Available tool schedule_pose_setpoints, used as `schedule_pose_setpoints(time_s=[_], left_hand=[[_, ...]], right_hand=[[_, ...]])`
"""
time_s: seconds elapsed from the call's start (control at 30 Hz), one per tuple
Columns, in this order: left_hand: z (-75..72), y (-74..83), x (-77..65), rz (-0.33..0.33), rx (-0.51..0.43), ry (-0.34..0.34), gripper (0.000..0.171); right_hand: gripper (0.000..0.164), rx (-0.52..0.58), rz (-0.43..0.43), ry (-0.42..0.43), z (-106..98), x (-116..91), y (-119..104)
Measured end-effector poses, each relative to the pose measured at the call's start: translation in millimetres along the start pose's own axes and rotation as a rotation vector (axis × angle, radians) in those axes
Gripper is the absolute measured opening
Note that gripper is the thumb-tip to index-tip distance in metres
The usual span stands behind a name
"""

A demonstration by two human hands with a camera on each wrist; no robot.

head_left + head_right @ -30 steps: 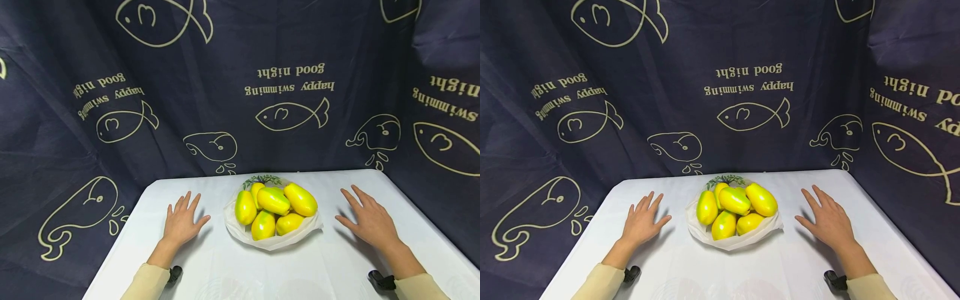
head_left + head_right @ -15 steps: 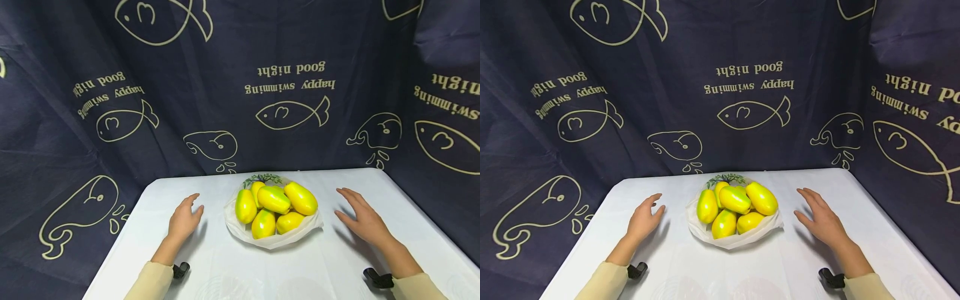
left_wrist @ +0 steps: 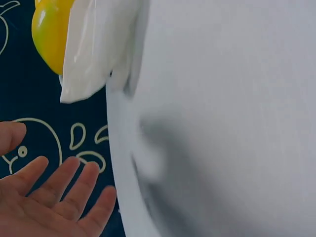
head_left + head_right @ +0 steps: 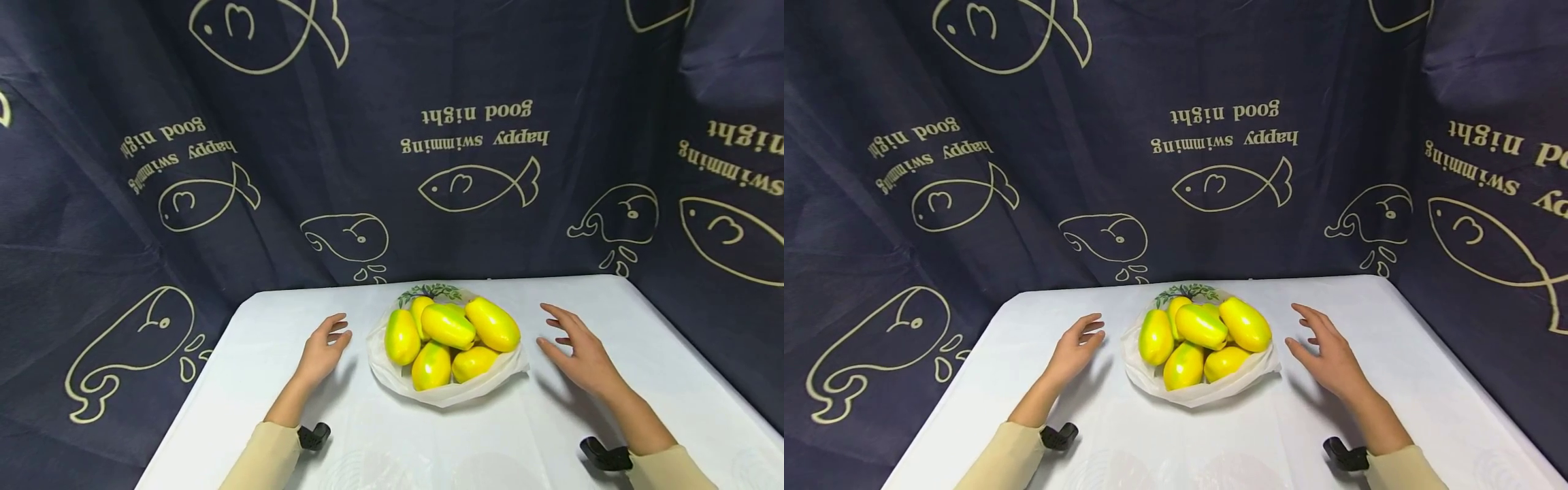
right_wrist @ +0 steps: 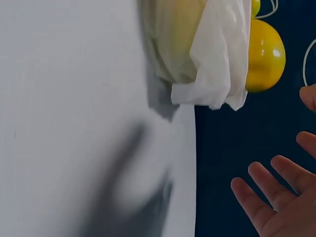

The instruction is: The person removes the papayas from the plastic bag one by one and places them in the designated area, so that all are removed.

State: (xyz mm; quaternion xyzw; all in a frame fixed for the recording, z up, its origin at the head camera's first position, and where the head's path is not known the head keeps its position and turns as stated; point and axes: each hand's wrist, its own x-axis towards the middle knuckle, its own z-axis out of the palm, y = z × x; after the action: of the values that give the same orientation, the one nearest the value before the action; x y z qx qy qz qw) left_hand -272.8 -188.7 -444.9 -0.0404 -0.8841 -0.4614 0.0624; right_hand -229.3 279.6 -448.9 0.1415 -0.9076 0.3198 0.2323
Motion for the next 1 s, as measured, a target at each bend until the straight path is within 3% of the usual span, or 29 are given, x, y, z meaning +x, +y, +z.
schedule_pose_setpoints(time_s=[0.2,0.43,0.67,1.0], left_hand=[[14.7,7.2,2.6,-0.004,-0.14,-0.042,0.048],[31.3,12.7,4.5,-0.017,-0.278,-0.038,0.047],[47.3,10.4,9.6,-0.089,-0.321,-0.061,0.046],[61.3,6.2,13.7,-0.107,-0.354,-0.06,0.047]], right_hand=[[0.062,0.064,0.018,-0.003,4,2,-6],[0.062,0.174,0.012,-0.002,8,3,-14],[0.064,0.177,0.037,-0.029,12,4,-24],[0.067,0.221,0.039,-0.064,20,6,-28]])
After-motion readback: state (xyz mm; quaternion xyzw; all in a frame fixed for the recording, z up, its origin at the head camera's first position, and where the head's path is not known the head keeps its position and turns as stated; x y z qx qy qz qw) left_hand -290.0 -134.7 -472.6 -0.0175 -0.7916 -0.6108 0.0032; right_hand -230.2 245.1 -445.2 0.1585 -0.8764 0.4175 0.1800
